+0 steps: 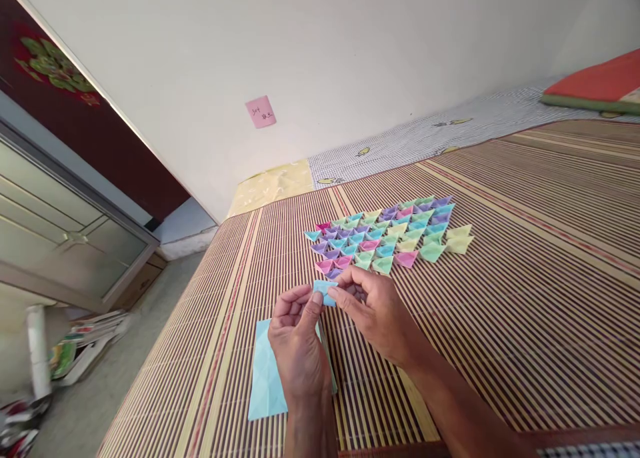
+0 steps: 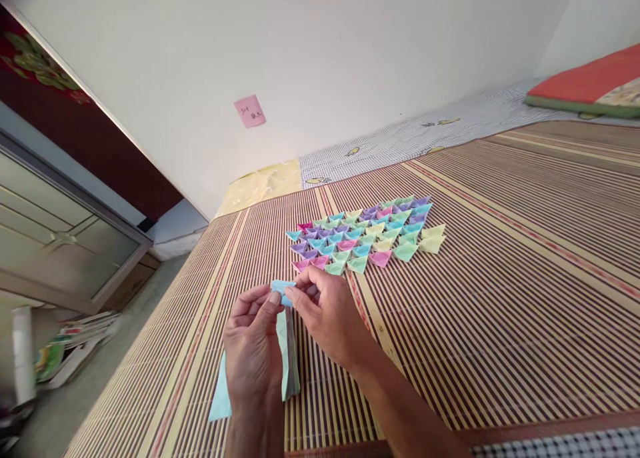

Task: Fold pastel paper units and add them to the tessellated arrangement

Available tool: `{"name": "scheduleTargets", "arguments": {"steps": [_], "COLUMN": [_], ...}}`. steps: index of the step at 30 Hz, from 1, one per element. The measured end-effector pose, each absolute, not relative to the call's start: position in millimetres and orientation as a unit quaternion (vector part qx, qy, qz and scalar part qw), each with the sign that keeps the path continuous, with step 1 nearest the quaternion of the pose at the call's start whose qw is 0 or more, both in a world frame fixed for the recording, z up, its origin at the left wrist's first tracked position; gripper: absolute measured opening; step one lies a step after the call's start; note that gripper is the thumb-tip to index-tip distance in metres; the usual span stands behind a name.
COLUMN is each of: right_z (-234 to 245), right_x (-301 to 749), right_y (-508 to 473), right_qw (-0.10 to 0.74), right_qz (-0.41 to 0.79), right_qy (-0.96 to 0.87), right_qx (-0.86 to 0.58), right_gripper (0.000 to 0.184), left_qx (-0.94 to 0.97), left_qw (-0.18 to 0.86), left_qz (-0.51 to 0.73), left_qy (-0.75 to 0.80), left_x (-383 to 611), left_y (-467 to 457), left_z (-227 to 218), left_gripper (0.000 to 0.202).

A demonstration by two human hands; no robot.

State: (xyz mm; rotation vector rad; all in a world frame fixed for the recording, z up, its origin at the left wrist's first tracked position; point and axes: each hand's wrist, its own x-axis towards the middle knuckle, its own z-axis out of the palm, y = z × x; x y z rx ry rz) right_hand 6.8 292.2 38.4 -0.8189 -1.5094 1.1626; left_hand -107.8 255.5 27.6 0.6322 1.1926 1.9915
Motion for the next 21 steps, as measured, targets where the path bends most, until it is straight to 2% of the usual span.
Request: {"name": "scheduleTargets", "arguments": {"steps": [9, 14, 18, 21], "right_z": [42.1, 43.6, 47.9, 50.0], "right_x": [8.6, 25.2, 36.4, 38.0], "right_y": [288.4, 294.5, 296.5, 295.6], "right_qw": [0.515, 0.461, 0.402, 0.397], "right_qz": [0.430, 0.440, 0.444, 0.442], "right_qy": [-0.656, -0.698, -0.732, -0.732], "right_qx": [-0.345, -0.327, -0.326, -0.333], "right_gripper": [0.022, 0.021, 0.018, 0.016], "left_qx": [0.252, 0.337, 0.442, 0.482], "left_qw": [0.368, 0.444, 0.433, 0.405], "left_qz": [0.766, 0.669, 0.563, 0.547], "left_qy": [0.463, 0.491, 0.548, 0.551], "left_x": [-99.8, -118.0, -130.2, -128.6], "left_y": [254.2, 251.4, 245.1, 241.4], "left_z": [27.8, 33.5, 41.2, 46.1], "left_gripper": [0.030, 0.038, 0.021, 0.016]}}
